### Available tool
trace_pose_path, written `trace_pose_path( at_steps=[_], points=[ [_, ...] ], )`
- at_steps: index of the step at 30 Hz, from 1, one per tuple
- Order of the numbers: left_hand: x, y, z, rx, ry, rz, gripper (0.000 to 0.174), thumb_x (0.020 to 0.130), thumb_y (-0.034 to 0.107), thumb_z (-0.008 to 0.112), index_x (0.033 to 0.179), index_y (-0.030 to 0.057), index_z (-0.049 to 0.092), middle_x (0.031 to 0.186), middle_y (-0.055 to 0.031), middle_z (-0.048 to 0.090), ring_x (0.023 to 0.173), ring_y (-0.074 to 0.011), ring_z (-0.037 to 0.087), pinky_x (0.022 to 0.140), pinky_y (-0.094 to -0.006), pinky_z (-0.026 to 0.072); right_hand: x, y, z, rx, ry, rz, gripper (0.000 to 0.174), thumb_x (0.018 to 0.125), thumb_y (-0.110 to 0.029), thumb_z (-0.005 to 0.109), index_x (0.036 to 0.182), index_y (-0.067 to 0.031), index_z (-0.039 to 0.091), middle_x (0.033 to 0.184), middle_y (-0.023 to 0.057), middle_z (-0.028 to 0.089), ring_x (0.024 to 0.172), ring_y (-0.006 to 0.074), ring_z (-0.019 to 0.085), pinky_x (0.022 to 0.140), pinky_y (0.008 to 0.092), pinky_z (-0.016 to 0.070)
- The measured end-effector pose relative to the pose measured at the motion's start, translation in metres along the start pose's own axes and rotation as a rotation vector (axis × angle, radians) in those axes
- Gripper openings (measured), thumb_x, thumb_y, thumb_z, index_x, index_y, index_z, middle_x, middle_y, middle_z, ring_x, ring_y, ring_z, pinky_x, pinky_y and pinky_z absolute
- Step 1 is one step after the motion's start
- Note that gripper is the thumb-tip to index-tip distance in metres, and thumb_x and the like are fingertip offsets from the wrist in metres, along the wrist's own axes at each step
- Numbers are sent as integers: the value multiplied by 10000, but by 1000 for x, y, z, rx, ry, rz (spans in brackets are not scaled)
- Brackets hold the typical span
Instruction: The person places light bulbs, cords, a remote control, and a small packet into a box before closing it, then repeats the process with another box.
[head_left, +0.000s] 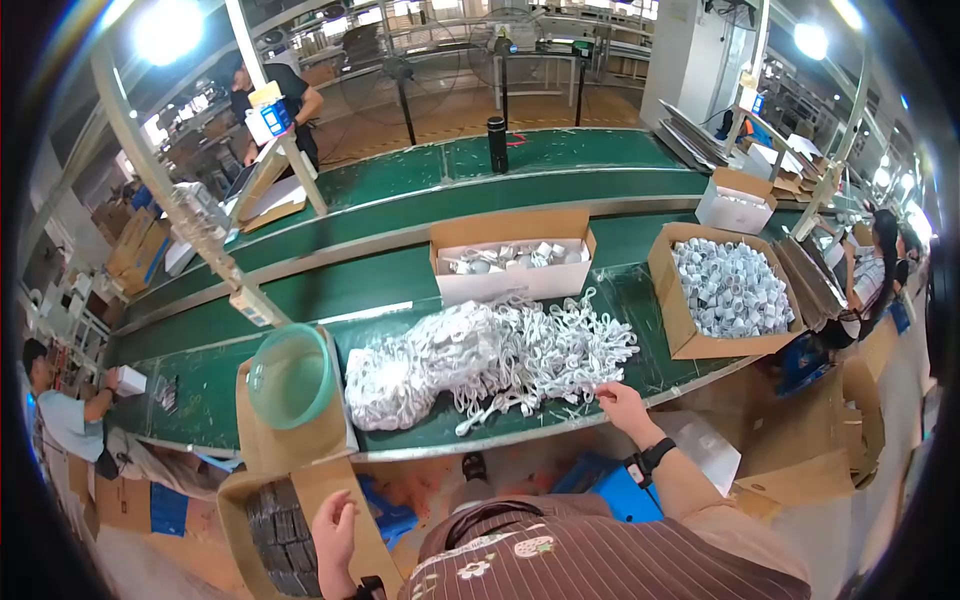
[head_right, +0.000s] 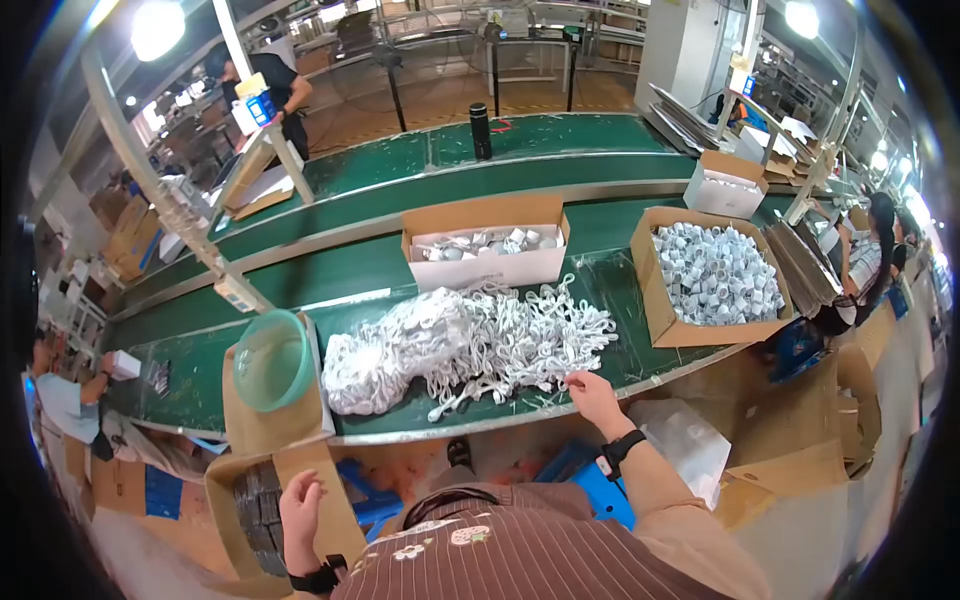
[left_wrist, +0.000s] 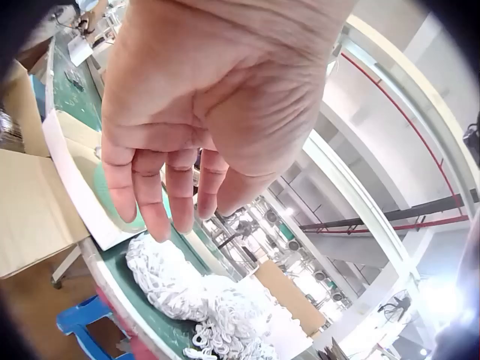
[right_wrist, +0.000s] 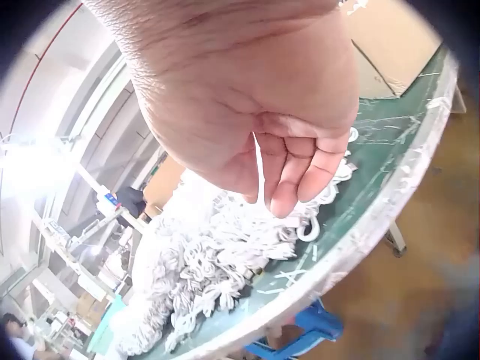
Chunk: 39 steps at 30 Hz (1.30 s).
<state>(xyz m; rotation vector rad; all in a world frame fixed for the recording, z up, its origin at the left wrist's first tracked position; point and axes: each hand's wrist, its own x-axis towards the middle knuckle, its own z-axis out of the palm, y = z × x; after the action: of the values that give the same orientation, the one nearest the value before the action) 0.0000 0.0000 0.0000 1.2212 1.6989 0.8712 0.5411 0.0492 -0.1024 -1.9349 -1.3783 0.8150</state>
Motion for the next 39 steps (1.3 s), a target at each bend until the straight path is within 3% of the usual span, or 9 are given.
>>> trace_pose_path(
  at_steps=[6,9,18,21,25,27,31,35,39],
  points=[
    [149,50,20,-121,-81,151,260,902,11,556,1157,-35,587,970,-64,643,833,-116,613,729,-247,498,57,-57,18,30,150,-20,177,841,-46,607,1001,-2,667,748,47,653,661,84,578,638,242,480],
    [205,75,46,-31,-200,201,275,899,12,562,1169,-31,580,941,-63,643,822,-115,610,721,-246,495,69,-72,9,73,184,17,169,849,-77,610,998,-25,668,822,106,678,729,174,649,681,288,511],
    [317,129,150,-25,-318,240,413,898,81,602,1285,-26,506,962,-86,634,788,-127,609,694,-258,495,163,-68,-65,257,322,37,147,858,-73,641,982,6,653,798,58,660,718,88,604,644,247,483],
    [340,146,186,-15,-263,166,475,898,116,613,1328,-28,470,1045,-107,611,785,-140,611,690,-265,498,213,-84,-75,171,390,-86,143,851,-53,634,985,-11,655,815,66,649,703,115,607,643,254,483],
    [384,123,239,73,-58,186,535,874,196,656,1333,-14,479,1067,-117,590,814,-148,595,733,-286,498,259,-142,-63,-68,183,-481,166,831,-66,604,989,-42,649,895,116,622,778,287,611,697,344,506],
    [396,117,266,38,52,167,473,857,259,670,1217,-29,564,1016,-142,598,834,-196,592,734,-339,492,282,-149,-38,-142,111,-689,183,853,-116,574,1012,-59,644,986,95,622,921,303,599,767,394,500],
    [391,134,280,190,-6,43,422,856,362,648,879,-57,600,919,-242,583,847,-361,549,770,-424,443,305,-181,16,-58,28,-736,207,843,-160,621,1019,-53,645,965,92,626,906,280,619,753,372,509],
    [388,131,275,231,44,-22,397,880,349,617,897,-47,616,957,-228,592,919,-374,554,822,-436,433,321,-182,55,-507,-128,-610,214,815,-189,637,997,-76,639,913,49,627,864,264,638,692,377,517],
    [390,146,271,311,10,-26,349,894,312,592,908,-36,618,942,-217,589,921,-374,549,831,-440,440,328,-173,61,-279,73,-554,187,811,-184,627,985,-118,642,849,68,626,807,263,651,665,380,521]
  ],
)
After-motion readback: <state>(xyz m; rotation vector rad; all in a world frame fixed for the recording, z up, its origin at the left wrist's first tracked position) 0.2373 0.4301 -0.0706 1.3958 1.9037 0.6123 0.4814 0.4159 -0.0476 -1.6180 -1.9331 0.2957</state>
